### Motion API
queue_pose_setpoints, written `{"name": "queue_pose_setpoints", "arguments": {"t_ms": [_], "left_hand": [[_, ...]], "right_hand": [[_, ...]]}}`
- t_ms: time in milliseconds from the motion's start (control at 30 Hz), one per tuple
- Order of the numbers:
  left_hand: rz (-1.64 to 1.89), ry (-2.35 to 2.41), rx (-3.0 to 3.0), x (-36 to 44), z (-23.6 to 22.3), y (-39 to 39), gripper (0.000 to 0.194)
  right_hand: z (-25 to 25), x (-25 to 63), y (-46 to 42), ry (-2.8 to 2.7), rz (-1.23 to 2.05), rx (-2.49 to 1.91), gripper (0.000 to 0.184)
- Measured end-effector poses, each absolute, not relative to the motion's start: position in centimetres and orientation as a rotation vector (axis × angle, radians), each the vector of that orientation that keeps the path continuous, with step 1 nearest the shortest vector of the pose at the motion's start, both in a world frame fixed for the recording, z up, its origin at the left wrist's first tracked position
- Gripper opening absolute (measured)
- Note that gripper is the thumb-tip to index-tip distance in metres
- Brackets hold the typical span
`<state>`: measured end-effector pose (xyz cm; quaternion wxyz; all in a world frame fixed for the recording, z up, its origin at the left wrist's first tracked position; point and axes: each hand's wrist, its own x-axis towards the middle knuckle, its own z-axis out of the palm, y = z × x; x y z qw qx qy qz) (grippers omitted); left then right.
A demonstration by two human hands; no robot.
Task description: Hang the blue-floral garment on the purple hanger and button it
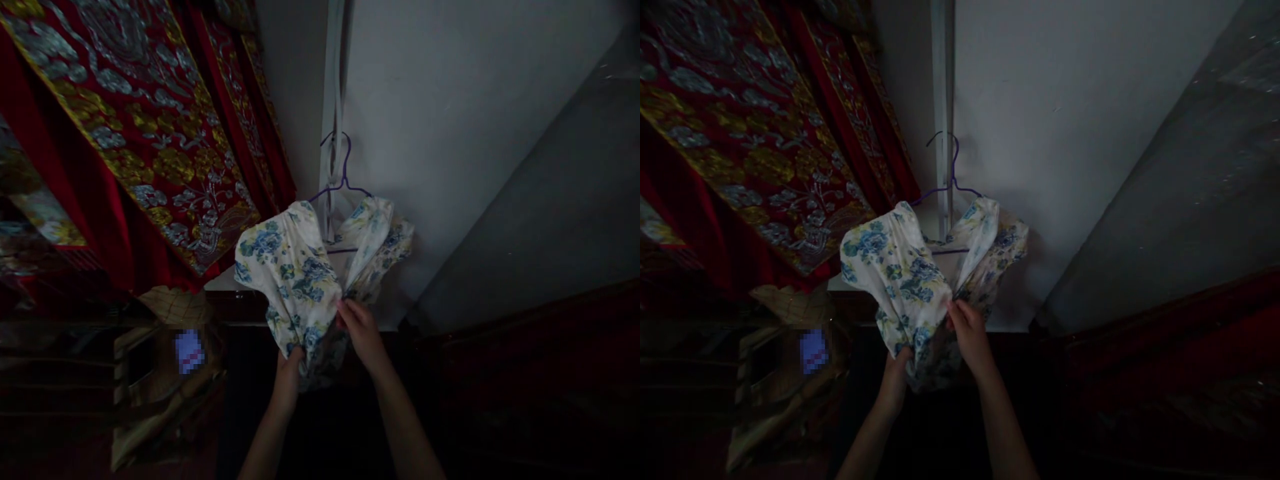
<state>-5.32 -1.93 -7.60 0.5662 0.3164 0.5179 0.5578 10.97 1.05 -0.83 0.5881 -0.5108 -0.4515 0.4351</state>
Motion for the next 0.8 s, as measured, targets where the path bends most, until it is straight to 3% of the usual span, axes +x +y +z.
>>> {"name": "queue_pose_setpoints", "arguments": {"t_ms": [100,300,433,533,700,800], "left_hand": [[1.388,1.299,0.789,-6.5,-7.5,-1.2,0.041],[1.944,1.535,1.362,-6.5,-5.4,-0.3,0.062],[1.466,1.069,1.729,-4.1,-3.4,-0.3,0.024],[1.229,0.880,1.681,-2.8,-2.6,0.2,0.019],[1.131,0.746,1.734,-2.0,-1.6,1.5,0.007],[1.143,0.761,1.801,-1.1,-1.3,1.7,0.011]], "right_hand": [[-0.7,10.6,-0.5,-0.805,1.146,-1.083,0.046],[-0.2,9.6,-2.5,-0.685,1.373,-0.953,0.043],[0.0,8.9,-2.7,-0.814,1.425,-0.991,0.051],[0.2,9.3,-2.7,-0.912,1.392,-1.060,0.053],[0.9,11.0,-2.4,-1.050,1.399,-1.121,0.055],[2.6,12.0,-1.1,-0.956,1.332,-1.080,0.047]]}}
